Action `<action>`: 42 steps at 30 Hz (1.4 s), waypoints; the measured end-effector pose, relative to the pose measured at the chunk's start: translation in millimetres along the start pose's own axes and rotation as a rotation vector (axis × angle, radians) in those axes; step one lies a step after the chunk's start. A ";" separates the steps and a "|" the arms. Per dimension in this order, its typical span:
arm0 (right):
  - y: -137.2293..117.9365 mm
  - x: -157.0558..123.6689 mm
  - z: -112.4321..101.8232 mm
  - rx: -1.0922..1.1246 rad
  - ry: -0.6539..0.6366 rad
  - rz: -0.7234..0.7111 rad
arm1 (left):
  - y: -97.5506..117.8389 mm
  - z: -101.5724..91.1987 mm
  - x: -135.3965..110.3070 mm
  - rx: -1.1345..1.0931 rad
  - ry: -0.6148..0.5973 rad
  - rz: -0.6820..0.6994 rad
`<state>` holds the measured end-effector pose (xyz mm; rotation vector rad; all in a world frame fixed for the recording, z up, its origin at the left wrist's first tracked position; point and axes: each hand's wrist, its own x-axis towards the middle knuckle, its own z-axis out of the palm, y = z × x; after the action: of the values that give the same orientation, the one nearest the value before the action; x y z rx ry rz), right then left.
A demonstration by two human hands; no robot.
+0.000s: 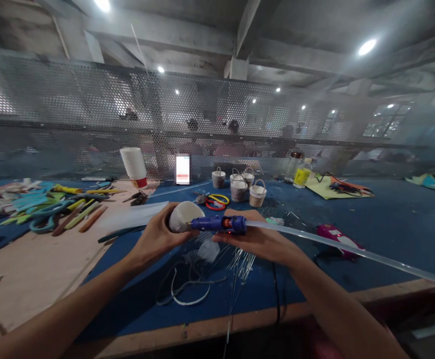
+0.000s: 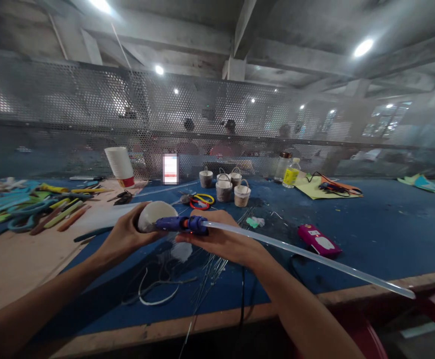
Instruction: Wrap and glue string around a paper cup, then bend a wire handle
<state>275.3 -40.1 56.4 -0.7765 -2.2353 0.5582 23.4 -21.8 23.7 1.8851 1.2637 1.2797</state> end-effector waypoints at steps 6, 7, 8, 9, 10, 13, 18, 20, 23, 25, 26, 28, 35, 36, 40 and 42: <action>-0.9 0.4 -1.4 -0.003 0.009 -0.017 | 0.7 -0.2 0.3 0.011 -0.003 0.000; -1.0 0.4 -1.4 -0.003 0.010 -0.019 | 0.8 -0.1 0.2 0.010 -0.001 0.000; -0.9 0.2 -1.5 -0.003 0.013 -0.019 | 0.8 0.0 0.1 0.011 -0.001 0.001; -0.8 0.0 -1.5 0.001 0.018 -0.018 | 0.9 0.2 0.0 0.013 0.000 0.003; -0.6 -0.3 -1.6 0.008 0.017 -0.012 | 0.9 0.3 0.0 0.015 -0.001 0.006; 0.1 -1.3 -2.0 0.042 0.003 0.006 | 0.9 0.4 -0.1 0.018 -0.009 0.014; 1.0 -2.2 -2.7 0.090 -0.007 0.019 | -0.9 0.3 -0.4 0.028 -0.019 0.033; 1.0 -2.2 -3.0 0.095 -0.001 0.021 | -2.1 0.2 -0.7 0.028 -0.020 0.039; 0.3 -2.2 -3.7 0.096 0.003 0.013 | -3.1 0.4 -1.0 0.037 -0.019 0.049; 0.3 -2.8 -3.8 0.135 0.028 0.022 | -2.8 0.8 -1.0 0.045 -0.019 0.058; 0.8 -3.4 -3.5 0.163 0.038 0.036 | -2.6 1.0 -1.0 0.047 -0.023 0.064; 3.4 -4.9 -2.0 0.213 0.034 0.078 | -2.3 1.3 -0.8 0.054 -0.032 0.071; 17.5 -3.8 8.2 0.204 0.000 0.109 | -4.5 0.2 0.1 0.089 -0.042 0.079; 18.0 -2.6 8.9 0.188 0.017 0.112 | -4.3 -0.1 0.4 0.088 -0.038 0.080; 18.2 1.4 8.6 0.169 0.080 0.109 | -1.0 -0.8 1.3 0.086 -0.018 0.078; 18.7 2.0 8.1 0.206 0.128 0.101 | 0.2 -1.1 1.6 0.093 -0.008 0.079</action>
<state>275.1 -26.5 41.1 -0.7979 -1.9934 0.7527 22.7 -20.4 24.9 2.0218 1.2763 1.2712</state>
